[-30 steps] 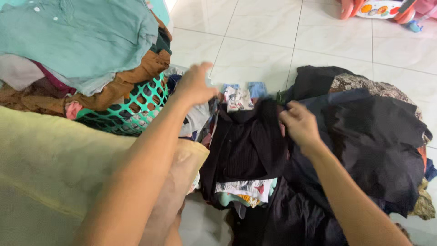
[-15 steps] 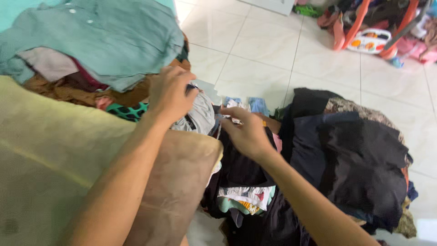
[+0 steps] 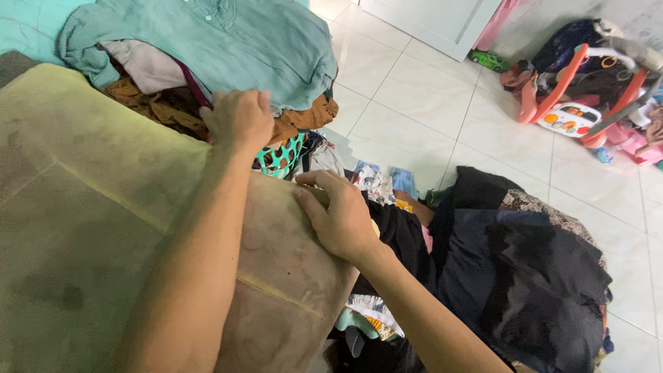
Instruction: The person sorts through a pile of clothes, picking up individual items like shirts, pants, and underwear, unfolding them to identify them, and then placing them into different stacks on the floor.
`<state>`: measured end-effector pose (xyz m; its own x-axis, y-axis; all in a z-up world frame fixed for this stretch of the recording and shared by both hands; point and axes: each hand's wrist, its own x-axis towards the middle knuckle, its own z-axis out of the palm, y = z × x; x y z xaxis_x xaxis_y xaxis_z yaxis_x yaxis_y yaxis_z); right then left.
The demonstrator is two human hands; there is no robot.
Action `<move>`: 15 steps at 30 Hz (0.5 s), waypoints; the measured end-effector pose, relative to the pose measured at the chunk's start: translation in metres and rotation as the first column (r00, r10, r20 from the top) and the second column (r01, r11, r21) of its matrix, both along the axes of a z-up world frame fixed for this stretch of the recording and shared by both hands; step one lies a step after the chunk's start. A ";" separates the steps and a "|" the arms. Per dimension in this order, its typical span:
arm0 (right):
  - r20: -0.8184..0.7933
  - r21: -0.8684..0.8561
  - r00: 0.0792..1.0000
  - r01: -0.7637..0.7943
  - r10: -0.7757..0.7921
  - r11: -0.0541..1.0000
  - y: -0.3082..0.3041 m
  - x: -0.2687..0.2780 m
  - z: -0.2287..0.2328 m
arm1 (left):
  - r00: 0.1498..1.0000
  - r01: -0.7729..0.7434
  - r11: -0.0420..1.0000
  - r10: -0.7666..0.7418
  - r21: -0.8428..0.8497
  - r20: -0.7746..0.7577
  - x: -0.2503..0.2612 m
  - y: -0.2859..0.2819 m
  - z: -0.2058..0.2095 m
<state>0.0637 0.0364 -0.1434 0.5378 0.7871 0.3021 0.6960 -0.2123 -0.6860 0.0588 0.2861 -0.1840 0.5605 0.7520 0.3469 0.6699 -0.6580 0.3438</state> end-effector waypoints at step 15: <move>-0.215 -0.052 0.976 0.026 -0.037 0.998 0.000 -0.002 0.006 | 0.981 0.058 0.998 -0.058 0.003 0.183 0.016 0.038 -0.004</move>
